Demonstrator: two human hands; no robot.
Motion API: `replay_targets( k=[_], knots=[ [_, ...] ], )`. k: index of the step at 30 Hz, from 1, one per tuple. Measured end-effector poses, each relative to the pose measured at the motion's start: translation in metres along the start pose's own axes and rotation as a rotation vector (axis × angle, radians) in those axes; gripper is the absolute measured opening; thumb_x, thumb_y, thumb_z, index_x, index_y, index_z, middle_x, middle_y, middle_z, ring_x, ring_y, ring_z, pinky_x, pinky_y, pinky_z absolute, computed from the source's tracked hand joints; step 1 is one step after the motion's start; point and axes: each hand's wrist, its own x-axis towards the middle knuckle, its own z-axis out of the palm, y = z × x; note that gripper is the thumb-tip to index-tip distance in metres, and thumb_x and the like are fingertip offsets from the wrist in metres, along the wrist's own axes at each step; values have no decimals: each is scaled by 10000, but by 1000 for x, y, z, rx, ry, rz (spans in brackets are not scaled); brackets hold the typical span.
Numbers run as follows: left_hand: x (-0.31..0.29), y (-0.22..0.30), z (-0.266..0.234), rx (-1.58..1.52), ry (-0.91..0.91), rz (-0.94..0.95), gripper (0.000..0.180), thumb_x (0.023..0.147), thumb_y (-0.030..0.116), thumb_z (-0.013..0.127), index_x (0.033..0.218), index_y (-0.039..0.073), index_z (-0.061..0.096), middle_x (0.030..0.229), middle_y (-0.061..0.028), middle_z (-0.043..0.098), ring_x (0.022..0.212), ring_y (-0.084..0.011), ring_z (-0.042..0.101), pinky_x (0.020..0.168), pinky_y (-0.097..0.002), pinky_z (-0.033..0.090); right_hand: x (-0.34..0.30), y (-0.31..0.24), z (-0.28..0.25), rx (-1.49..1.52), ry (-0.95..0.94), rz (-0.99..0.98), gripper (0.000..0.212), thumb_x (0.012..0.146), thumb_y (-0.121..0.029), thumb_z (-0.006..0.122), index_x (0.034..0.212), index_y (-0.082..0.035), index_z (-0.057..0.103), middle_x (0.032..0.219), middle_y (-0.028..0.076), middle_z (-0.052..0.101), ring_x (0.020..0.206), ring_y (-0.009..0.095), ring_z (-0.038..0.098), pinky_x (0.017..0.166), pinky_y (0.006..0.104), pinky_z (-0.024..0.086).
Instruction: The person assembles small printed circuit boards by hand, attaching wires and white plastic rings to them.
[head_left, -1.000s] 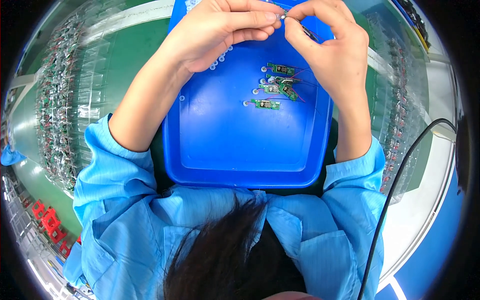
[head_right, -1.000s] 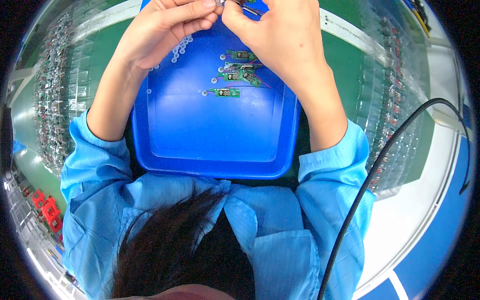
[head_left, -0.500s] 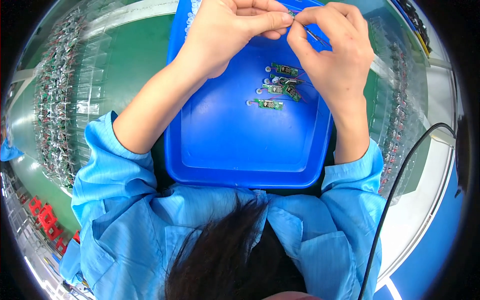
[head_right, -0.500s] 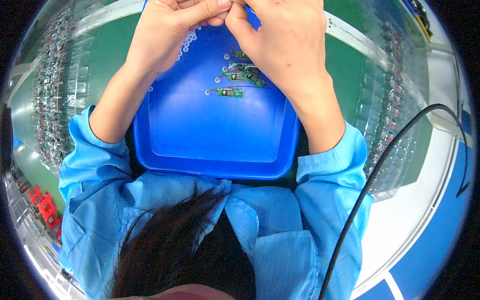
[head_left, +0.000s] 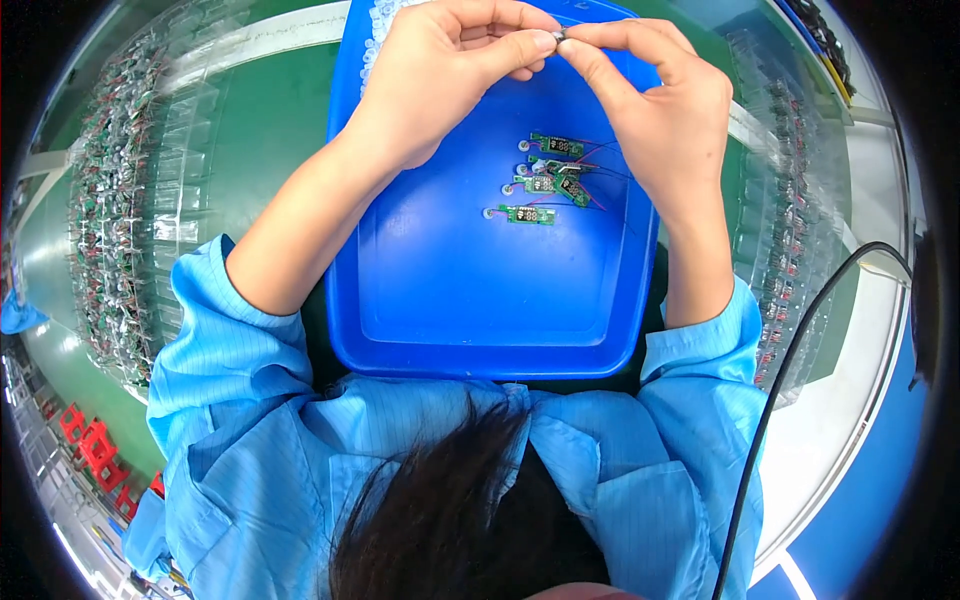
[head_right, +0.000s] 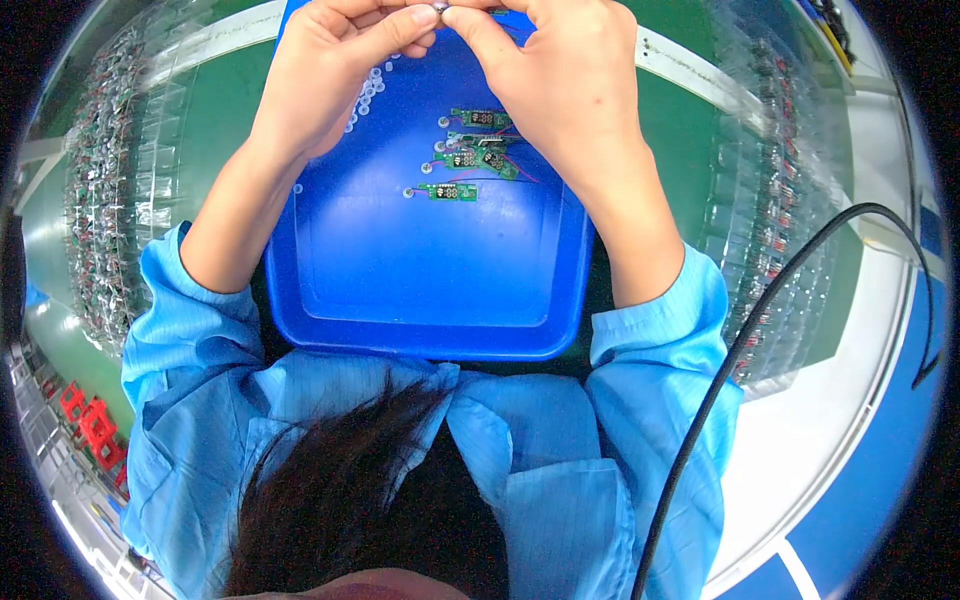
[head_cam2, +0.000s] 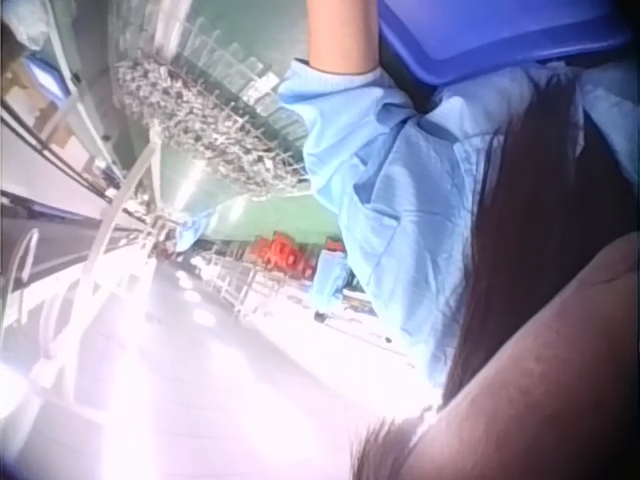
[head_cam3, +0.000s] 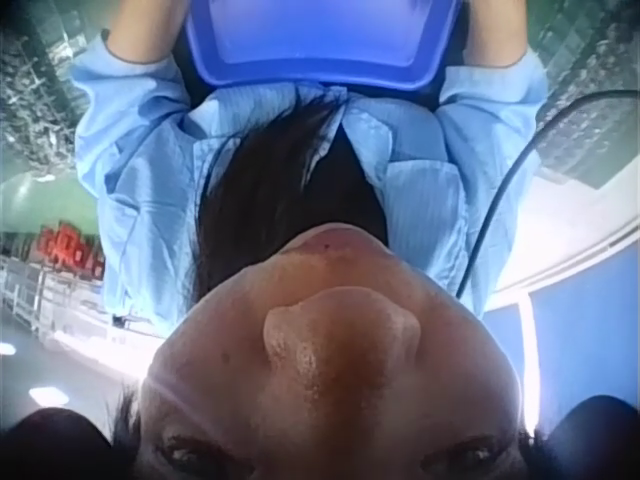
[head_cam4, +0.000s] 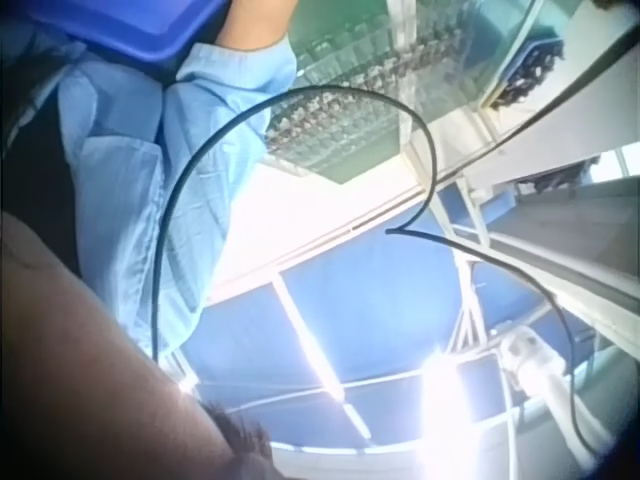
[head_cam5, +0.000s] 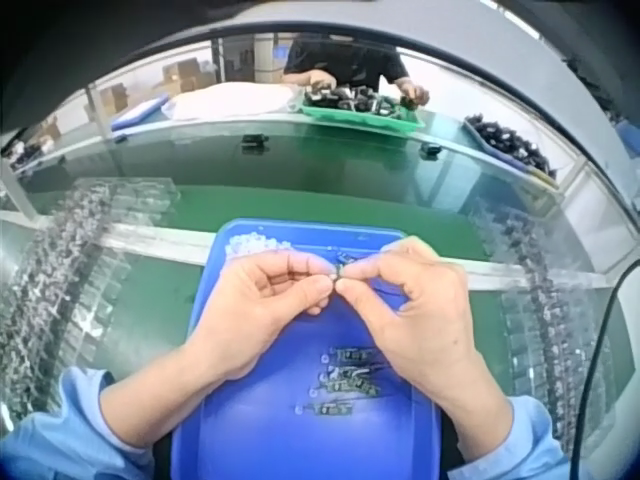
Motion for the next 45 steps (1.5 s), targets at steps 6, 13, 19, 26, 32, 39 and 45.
replay_targets(
  k=[6,13,19,26,32,39,45],
  knots=[
    [-2,18,4,132,177,-302,184,985,63,692,1145,-27,716,1014,-59,735,877,-90,657,805,-221,535,8,-32,-10,76,-42,154,105,785,-23,818,876,-4,768,828,129,734,799,246,704,725,323,543],
    [-2,14,4,30,140,-284,188,952,14,716,1132,-41,725,1060,-96,751,963,-118,703,883,-245,567,4,-21,-5,110,-34,217,103,791,-35,817,870,3,764,841,137,741,800,222,716,732,316,542],
    [-3,13,8,153,195,-227,173,944,7,721,1109,-41,735,1032,-95,758,929,-119,708,860,-247,573,-1,6,-1,252,-128,249,139,881,-130,815,968,-23,794,898,38,769,857,104,701,791,245,544],
    [-1,26,8,4,152,-474,212,964,63,710,1155,-30,720,1064,-95,746,943,-106,687,843,-225,551,-5,1,9,-217,77,-140,121,814,-100,836,909,-52,779,897,51,751,865,148,710,792,268,542],
    [3,30,-4,238,150,-453,201,964,90,714,1122,-32,731,1031,-80,741,886,-82,662,771,-197,521,9,-34,-1,116,-51,167,82,779,-28,793,831,3,738,817,129,724,792,233,706,715,330,536],
    [1,43,21,193,153,-329,158,959,91,709,1057,-25,753,957,-54,733,764,-61,604,671,-239,503,2,-22,7,-157,102,-167,63,770,-33,741,791,-4,689,780,136,672,778,301,660,688,381,518],
    [1,43,-3,1459,20,53,110,842,47,715,932,14,770,909,-142,666,909,-290,666,834,-407,527,6,16,-19,41,-473,71,74,871,-114,756,881,-42,741,1011,50,730,1032,210,655,960,346,491]
  ],
)
